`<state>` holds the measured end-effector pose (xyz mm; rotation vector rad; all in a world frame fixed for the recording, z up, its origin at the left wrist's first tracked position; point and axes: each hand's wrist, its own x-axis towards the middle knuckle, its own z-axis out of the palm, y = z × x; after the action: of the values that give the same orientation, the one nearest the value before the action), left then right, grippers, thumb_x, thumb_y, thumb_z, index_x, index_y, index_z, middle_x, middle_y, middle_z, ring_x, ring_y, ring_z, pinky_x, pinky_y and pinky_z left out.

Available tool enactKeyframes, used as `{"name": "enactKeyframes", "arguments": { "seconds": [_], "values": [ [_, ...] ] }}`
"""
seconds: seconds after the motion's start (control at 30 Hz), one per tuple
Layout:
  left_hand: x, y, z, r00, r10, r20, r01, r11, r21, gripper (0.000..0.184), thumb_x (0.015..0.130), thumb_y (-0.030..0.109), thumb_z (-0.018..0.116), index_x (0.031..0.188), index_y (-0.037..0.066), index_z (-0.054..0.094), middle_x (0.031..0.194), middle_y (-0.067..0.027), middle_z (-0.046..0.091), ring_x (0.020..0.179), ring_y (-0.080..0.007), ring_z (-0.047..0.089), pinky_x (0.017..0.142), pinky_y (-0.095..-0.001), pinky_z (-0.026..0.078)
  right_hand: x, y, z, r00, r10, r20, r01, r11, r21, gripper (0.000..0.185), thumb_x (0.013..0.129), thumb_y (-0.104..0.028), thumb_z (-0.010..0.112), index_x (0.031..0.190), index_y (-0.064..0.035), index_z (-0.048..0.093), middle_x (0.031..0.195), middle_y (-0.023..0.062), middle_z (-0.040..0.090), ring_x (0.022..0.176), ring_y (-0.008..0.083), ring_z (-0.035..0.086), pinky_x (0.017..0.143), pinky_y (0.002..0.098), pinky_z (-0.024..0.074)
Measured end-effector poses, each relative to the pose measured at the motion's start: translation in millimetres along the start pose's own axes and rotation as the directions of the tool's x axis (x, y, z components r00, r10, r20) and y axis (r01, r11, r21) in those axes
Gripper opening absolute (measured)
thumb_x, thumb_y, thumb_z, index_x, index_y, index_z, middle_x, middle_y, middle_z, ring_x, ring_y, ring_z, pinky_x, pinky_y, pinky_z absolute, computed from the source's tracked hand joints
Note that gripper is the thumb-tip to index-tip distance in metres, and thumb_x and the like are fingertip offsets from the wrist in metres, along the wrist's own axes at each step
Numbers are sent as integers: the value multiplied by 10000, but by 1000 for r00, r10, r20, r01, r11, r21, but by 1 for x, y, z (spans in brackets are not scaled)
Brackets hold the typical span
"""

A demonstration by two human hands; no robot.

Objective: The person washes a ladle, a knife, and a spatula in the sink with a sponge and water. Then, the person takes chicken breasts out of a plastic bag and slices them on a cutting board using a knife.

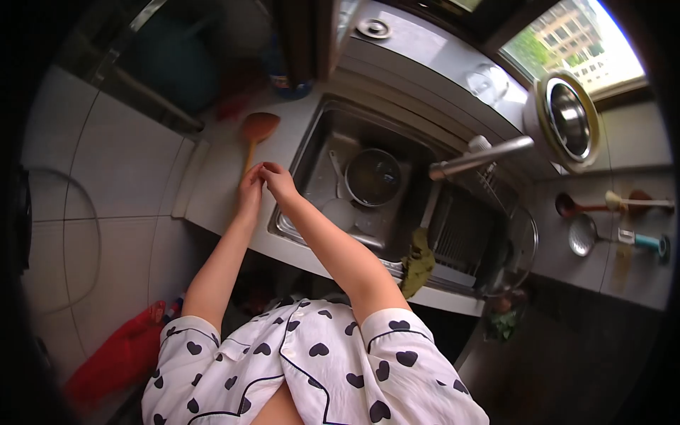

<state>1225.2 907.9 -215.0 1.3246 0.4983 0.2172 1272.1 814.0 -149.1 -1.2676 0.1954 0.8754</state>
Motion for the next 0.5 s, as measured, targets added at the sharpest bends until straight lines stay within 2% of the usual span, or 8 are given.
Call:
{"name": "enactKeyframes", "arguments": {
  "seconds": [0.03,0.07,0.13,0.17,0.27,0.3,0.4,0.5],
  "values": [
    [9,-6,-20,998,-5,-60,17,979,201,336,871,90,465,1205,65,496,1145,-99,534,1033,-194,515,873,-303,414,10,4,9,998,15,53,-14,1000,-13,488,828,-197,565,1267,-32,432,1186,102,511,1131,206,455,915,315,378],
    [11,-10,-33,993,-5,-117,51,919,390,353,840,70,481,1192,38,491,1153,-165,526,1066,-272,516,895,-329,412,21,13,20,1000,-15,8,15,1000,-10,495,824,-189,558,1269,-19,423,1171,112,520,1101,207,473,904,313,385],
    [3,4,-37,975,108,-195,53,737,674,339,821,99,513,1156,46,498,1121,-184,523,1037,-320,511,884,-371,410,43,34,37,993,-84,-87,84,996,-4,510,815,-173,545,1272,7,404,1143,133,538,1042,209,510,882,309,398],
    [1,11,-37,962,170,-212,66,611,789,333,812,113,529,1138,51,502,1105,-194,521,1022,-344,509,879,-392,409,55,39,36,998,-58,2,58,998,-22,645,802,-173,563,1354,-15,271,1228,158,459,1132,260,451,947,347,365],
    [12,-8,-44,978,138,-159,69,502,862,300,817,128,532,1103,48,491,1061,-187,516,977,-357,501,850,-421,407,62,39,41,1000,2,-2,-2,1000,8,608,801,-145,544,1342,-13,301,1227,159,458,1132,261,452,945,340,370],
    [15,-24,-49,975,214,-66,-8,326,945,294,817,121,526,1099,51,484,1057,-178,510,979,-349,496,845,-423,403,66,44,42,997,-29,-66,27,999,-32,563,803,-134,534,1318,-13,341,1175,148,497,1080,240,484,904,321,392],
    [15,-37,-51,968,239,73,-136,260,956,325,822,123,519,1133,52,455,1095,-177,483,986,-365,497,838,-428,412,62,42,30,994,16,-107,-16,1000,-5,511,803,-128,538,1281,-26,388,1091,126,537,989,204,516,805,299,432],
    [-12,-5,-11,995,95,36,-82,542,836,358,822,107,506,1165,54,419,1135,-184,443,978,-387,500,815,-443,428,45,39,2,983,-8,-186,11,1000,19,492,789,-115,554,1255,-45,410,1026,107,545,897,180,526,702,288,442]
  ]
}}
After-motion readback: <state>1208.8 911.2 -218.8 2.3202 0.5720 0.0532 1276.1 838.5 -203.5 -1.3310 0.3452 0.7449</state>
